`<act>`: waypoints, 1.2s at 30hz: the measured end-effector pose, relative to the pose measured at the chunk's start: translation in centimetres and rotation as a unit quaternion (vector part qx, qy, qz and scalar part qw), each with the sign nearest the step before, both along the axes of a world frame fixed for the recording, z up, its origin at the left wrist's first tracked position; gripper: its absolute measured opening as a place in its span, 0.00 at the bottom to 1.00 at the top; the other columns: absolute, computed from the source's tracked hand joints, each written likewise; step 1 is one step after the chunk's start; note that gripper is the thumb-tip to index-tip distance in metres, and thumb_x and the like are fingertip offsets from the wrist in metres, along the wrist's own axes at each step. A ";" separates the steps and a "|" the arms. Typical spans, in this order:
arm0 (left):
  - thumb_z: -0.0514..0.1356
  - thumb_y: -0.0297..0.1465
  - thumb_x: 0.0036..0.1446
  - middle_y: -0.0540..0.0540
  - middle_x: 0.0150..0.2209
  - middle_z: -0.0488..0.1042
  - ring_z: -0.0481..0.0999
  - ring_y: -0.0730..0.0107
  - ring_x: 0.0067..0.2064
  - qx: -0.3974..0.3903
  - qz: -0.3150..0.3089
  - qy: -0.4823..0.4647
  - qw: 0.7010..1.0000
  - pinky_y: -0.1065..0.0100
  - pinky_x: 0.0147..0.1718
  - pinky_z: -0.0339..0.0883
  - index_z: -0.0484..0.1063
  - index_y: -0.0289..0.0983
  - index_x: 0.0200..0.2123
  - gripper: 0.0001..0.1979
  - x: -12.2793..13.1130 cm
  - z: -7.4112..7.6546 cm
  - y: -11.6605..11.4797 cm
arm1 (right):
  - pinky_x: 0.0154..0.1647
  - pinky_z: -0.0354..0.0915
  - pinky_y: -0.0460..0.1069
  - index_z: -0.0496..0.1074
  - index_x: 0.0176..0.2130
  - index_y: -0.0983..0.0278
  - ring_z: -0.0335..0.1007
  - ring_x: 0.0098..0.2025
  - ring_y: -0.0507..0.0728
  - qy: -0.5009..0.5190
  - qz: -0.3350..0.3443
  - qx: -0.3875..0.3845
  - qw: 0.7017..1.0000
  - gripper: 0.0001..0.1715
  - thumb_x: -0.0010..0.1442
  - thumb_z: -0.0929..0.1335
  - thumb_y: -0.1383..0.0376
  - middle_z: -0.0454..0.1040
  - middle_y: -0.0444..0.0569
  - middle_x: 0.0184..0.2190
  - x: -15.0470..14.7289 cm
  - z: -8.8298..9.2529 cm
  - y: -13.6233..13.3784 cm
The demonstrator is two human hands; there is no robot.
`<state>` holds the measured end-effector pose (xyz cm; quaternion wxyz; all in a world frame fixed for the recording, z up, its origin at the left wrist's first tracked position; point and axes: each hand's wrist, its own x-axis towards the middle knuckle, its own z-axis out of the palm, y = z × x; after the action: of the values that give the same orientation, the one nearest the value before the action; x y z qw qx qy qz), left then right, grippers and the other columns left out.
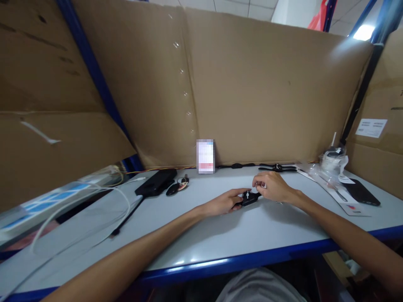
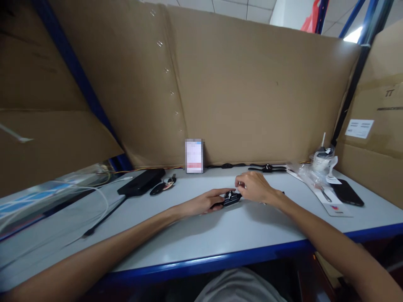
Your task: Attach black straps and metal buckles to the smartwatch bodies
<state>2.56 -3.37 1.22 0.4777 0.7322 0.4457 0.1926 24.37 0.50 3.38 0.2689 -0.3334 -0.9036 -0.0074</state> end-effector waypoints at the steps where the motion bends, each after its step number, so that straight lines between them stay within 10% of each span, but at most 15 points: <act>1: 0.51 0.31 0.62 0.55 0.22 0.60 0.53 0.75 0.21 0.013 -0.005 -0.006 1.000 0.72 0.21 0.50 0.60 0.34 0.66 0.29 0.0 -0.1 -0.1 | 0.32 0.53 0.45 0.79 0.33 0.64 0.66 0.30 0.52 -0.003 -0.004 -0.009 1.000 0.12 0.53 0.66 0.74 0.76 0.45 0.27 0.1 0.1 0.1; 10: 0.50 0.27 0.58 0.53 0.24 0.62 0.58 0.71 0.26 0.109 -0.016 0.012 0.994 0.71 0.29 0.53 0.63 0.35 0.63 0.28 0.1 0.0 -0.4 | 0.27 0.53 0.44 0.77 0.41 0.66 0.61 0.24 0.49 -0.005 0.080 -0.156 0.984 0.11 0.63 0.66 0.67 0.72 0.41 0.22 0.3 0.0 0.2; 18: 0.50 0.27 0.56 0.53 0.25 0.61 0.57 0.72 0.26 0.106 -0.028 0.008 0.994 0.71 0.28 0.54 0.71 0.32 0.50 0.19 0.2 0.1 -0.2 | 0.35 0.59 0.48 0.76 0.43 0.64 0.71 0.37 0.55 -0.102 0.101 0.074 0.987 0.09 0.63 0.68 0.67 0.77 0.51 0.38 0.1 -0.1 -1.9; 36: 0.51 0.27 0.56 0.54 0.23 0.61 0.57 0.73 0.24 0.106 -0.022 0.014 0.994 0.70 0.26 0.53 0.71 0.32 0.46 0.17 0.2 0.1 0.0 | 0.30 0.54 0.47 0.73 0.47 0.65 0.70 0.40 0.56 -0.240 0.051 0.202 0.948 0.15 0.71 0.62 0.58 0.75 0.52 0.37 0.0 -1.1 -0.9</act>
<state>2.79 -3.36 1.36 0.3953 0.7907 0.4136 0.2177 24.34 -0.41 2.32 0.1055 -0.2144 -0.9366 -0.2562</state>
